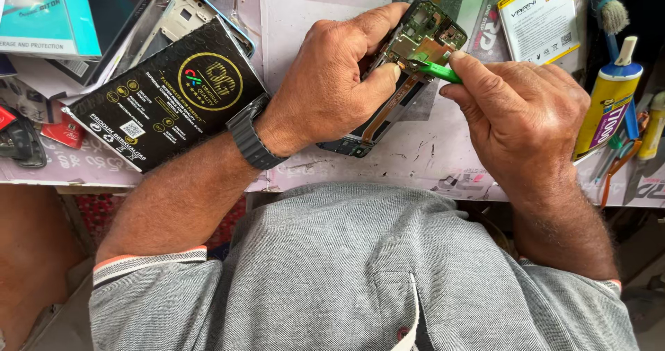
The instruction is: The person disassembles the internal components of a mobile phone, using a small screwdriver and a prying tool to detach flex cables and connectors from the motherboard. The person then handles a roll of tape and uses scissors to cut a small strip.
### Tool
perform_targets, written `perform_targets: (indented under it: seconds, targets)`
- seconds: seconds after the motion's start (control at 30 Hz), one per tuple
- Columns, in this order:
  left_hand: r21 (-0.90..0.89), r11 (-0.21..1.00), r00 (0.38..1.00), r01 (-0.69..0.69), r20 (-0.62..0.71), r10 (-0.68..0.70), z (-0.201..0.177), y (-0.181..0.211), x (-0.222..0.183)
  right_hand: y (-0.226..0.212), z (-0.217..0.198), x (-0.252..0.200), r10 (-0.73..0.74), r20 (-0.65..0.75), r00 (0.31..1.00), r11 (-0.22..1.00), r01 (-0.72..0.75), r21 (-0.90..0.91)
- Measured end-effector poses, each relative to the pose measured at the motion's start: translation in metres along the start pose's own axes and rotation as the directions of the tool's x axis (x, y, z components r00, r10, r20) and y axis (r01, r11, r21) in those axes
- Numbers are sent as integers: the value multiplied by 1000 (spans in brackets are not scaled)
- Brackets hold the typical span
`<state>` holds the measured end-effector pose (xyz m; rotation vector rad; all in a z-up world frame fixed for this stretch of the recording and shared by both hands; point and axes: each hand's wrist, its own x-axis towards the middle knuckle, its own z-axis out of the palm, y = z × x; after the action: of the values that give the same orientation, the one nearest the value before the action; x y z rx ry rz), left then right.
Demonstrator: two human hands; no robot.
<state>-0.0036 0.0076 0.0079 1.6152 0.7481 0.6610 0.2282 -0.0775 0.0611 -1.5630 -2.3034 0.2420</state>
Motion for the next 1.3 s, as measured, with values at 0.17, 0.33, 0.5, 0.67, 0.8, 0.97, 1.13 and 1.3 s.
perform_targets:
  seconds: [0.17, 0.33, 0.5, 0.67, 0.8, 0.97, 1.13, 1.3]
  targets:
    - [37, 999, 999, 32, 9, -32, 0, 2, 2, -2, 0, 2, -8, -5, 1000, 1000, 8, -22]
    - [52, 999, 1000, -10, -10, 11, 1, -1, -1, -5, -2, 4, -10, -7, 1000, 1000, 10, -15]
    - [85, 996, 999, -33, 10, 32, 1, -4, -1, 3, -1, 6, 76, 59, 995, 986, -84, 142]
    - [80, 997, 1000, -11, 21, 9, 1, -3, -1, 8, 2, 5, 88, 74, 993, 970, -102, 219]
    - [65, 998, 1000, -5, 24, 4, 1, -5, 0, 8, 5, 5, 74, 57, 996, 979, -84, 185]
    - [80, 996, 999, -31, 24, 29, 1, -4, 0, 15, 5, -5, 141, 54, 988, 948, -151, 280]
    - [65, 998, 1000, -8, -3, 8, 2, -6, -1, 32, 7, -18, 204, -51, 978, 976, -207, -75]
    - [61, 998, 999, 22, -31, -20, 4, -7, -2, 24, 5, -16, 111, -92, 990, 983, -123, -134]
